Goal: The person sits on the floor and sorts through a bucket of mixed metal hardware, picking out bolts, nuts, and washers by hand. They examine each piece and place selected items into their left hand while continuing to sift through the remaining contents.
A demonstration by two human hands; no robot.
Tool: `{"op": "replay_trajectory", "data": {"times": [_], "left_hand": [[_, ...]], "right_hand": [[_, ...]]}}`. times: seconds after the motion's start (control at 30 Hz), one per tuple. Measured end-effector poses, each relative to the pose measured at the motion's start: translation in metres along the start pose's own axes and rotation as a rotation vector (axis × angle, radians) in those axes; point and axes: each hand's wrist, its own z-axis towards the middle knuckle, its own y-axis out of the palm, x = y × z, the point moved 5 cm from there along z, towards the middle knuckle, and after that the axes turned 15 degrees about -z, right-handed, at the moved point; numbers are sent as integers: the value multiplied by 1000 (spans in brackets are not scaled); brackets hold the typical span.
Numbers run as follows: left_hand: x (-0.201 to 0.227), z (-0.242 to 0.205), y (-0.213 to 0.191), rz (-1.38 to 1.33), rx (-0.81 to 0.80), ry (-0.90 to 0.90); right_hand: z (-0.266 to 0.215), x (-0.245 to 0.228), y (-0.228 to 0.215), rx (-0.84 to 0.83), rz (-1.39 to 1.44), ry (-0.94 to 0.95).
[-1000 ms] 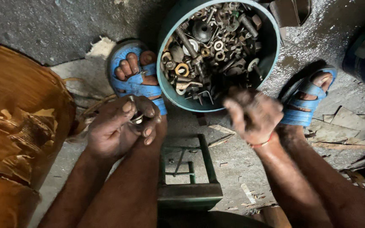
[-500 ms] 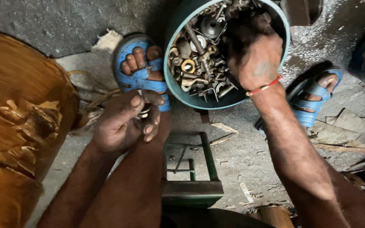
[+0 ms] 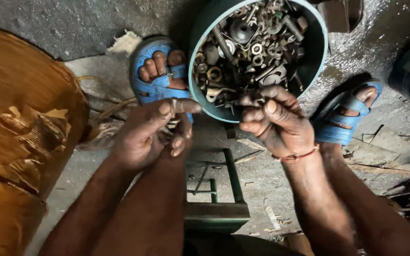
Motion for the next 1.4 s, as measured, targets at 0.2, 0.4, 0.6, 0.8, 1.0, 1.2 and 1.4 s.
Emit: {"op": "replay_trajectory", "data": {"times": [0.2,0.4,0.6,0.8,1.0,1.2,1.4], "left_hand": [[0,5,8,99,-106,17],[-7,6,2,228,54,-134],[-10,8,2,224,18,-167],[-11,13,6,-128,-17,-195],[-9,21,6,-336,-53,-93],[-14,20,3,-383,-54,-104],[-6,14,-1,-233,-1,-84]], "right_hand": [[-4,18,4,-77,140,20],[-7,21,5,-3,59,31],[-6,26,15,24,95,44],[-10,28,35,137,-213,-20],[-22,11,83,368,-1549,-746],[-27,30,110,268,-1767,-955],[-42,32,84,264,-1787,-960]]}}
